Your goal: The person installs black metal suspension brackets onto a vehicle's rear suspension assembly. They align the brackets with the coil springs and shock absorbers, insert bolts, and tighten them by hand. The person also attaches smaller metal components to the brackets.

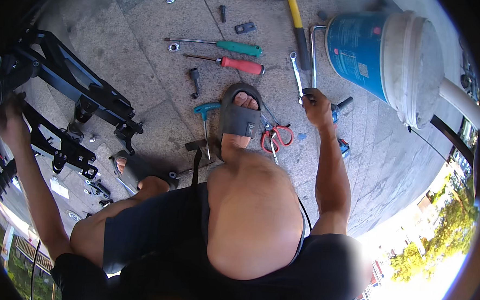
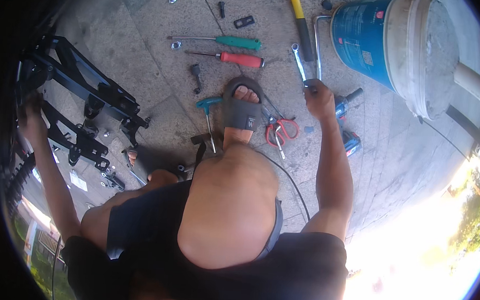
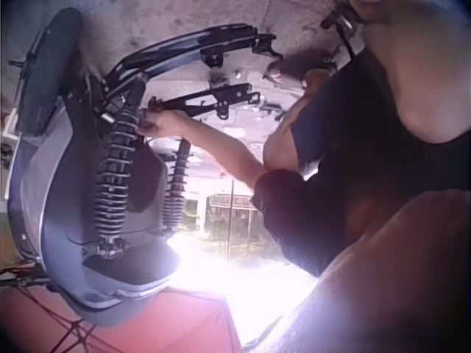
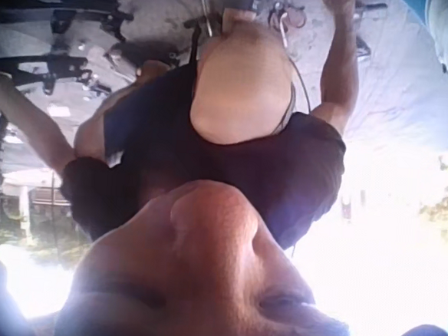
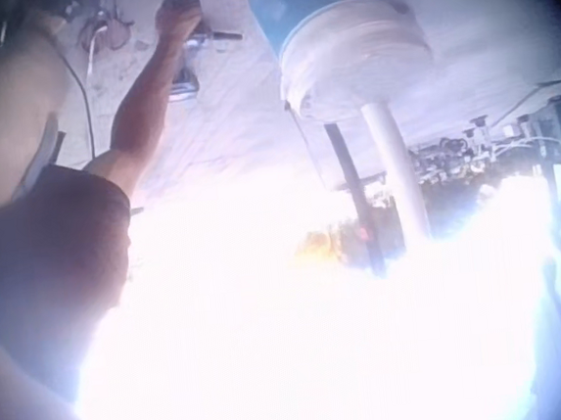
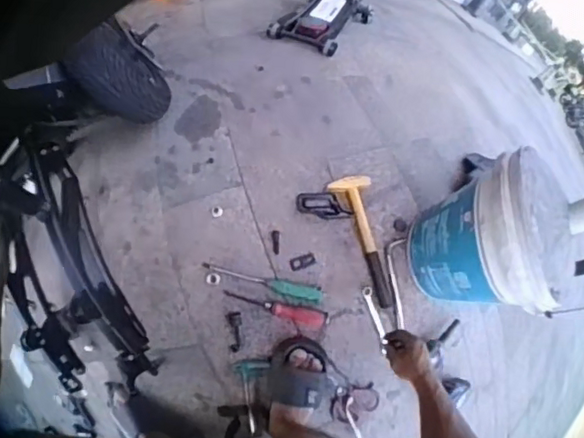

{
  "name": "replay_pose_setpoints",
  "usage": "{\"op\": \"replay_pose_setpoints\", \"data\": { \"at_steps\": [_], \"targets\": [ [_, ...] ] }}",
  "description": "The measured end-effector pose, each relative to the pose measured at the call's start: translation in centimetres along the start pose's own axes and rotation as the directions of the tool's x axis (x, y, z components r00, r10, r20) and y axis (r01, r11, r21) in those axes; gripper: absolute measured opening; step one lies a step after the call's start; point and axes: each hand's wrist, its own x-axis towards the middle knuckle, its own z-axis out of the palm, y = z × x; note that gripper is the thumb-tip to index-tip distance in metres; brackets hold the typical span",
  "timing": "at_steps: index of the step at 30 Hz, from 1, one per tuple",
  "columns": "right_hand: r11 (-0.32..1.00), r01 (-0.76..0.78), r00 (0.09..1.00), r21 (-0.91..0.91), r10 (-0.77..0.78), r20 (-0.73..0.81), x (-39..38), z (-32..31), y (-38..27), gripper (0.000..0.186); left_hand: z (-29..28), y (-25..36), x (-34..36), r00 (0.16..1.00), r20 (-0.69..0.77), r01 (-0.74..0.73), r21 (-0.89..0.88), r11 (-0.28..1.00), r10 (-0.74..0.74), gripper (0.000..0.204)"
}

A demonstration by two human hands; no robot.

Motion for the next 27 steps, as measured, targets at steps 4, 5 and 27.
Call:
{"op": "replay_pose_setpoints", "data": {
  "at_steps": [4, 5, 27],
  "targets": [
    [0.980, 0.190, 0.980, 0.065, -0.193, 0.041, 5.0, 1.7, -7.1, 0.019, -0.8, 3.7, -6.4, 0.998, -0.022, 0.060, -0.050, 0.997, -0.061, 0.037],
    [0.965, 0.242, 0.962, 0.097, -0.252, 0.107, 7.0, 2.7, -10.4, 0.020, -1.2, 4.5, -7.9, 0.996, -0.014, 0.091, -0.085, 0.992, -0.093, 0.038],
    [-0.094, 0.992, -0.071, 0.084, 0.127, 0.989, 5.7, 17.2, -37.3, 0.026, -6.6, -10.7, -42.5, 0.455, 0.607, 0.421, 0.497, 0.759, -0.651, 0.030]
  ]
}}
